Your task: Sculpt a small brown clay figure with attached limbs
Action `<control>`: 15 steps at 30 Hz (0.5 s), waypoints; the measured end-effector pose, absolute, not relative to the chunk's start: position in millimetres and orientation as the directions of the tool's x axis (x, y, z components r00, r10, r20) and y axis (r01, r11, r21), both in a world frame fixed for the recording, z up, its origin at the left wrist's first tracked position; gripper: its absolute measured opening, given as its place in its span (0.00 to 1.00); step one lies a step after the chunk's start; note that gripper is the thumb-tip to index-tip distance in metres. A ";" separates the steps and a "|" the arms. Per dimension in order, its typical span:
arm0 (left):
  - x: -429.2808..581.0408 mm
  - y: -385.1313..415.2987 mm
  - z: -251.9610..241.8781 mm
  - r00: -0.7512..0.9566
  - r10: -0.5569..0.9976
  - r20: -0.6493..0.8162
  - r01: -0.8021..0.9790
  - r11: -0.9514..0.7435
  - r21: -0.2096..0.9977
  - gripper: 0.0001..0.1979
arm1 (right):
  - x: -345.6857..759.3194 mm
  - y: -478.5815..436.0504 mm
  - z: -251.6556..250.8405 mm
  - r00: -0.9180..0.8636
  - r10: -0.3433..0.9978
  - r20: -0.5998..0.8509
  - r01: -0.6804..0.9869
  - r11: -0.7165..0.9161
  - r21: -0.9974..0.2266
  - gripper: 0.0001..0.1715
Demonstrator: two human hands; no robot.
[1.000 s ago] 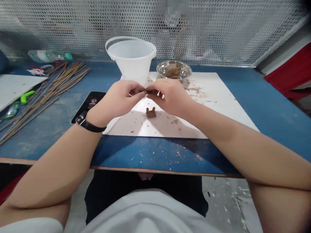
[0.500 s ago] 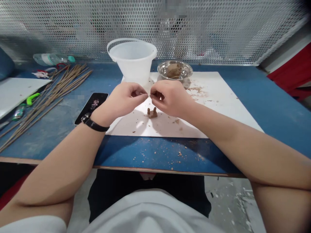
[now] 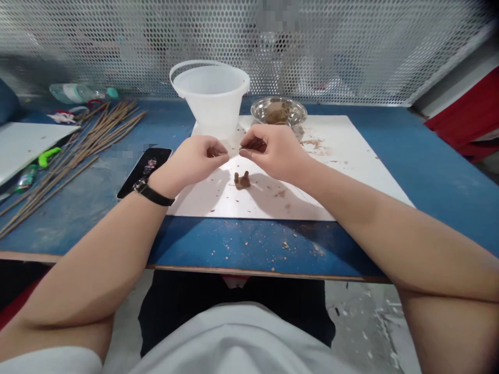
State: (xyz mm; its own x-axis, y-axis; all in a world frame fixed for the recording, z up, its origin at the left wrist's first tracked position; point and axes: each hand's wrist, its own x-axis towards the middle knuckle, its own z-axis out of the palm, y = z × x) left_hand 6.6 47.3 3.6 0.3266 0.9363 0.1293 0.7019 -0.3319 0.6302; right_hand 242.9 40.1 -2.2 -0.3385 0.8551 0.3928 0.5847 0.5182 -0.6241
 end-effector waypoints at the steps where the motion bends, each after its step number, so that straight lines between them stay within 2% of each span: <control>1: 8.6 44.7 5.9 0.336 0.935 0.114 0.637 -0.315 0.703 0.11 | 242.7 40.4 -2.4 -0.342 0.852 0.397 0.577 0.524 -0.627 0.03; 3: 12.1 39.5 9.8 0.348 0.933 0.096 0.503 -0.272 0.820 0.13 | 242.4 41.4 -3.1 -0.353 0.844 0.403 0.559 0.536 -0.632 0.06; 5: 13.8 36.1 11.9 0.347 0.934 0.085 0.427 -0.238 0.873 0.13 | 242.0 42.1 -4.0 -0.367 0.834 0.411 0.550 0.551 -0.628 0.07; 9: 12.8 36.3 10.4 0.375 0.926 0.050 0.401 -0.210 0.891 0.12 | 241.5 41.3 -5.0 -0.417 0.792 0.445 0.568 0.610 -0.553 0.06; 15: 12.1 38.4 7.8 0.418 0.908 0.040 0.345 -0.200 0.917 0.13 | 242.4 40.0 -5.7 -0.508 0.712 0.485 0.567 0.700 -0.434 0.09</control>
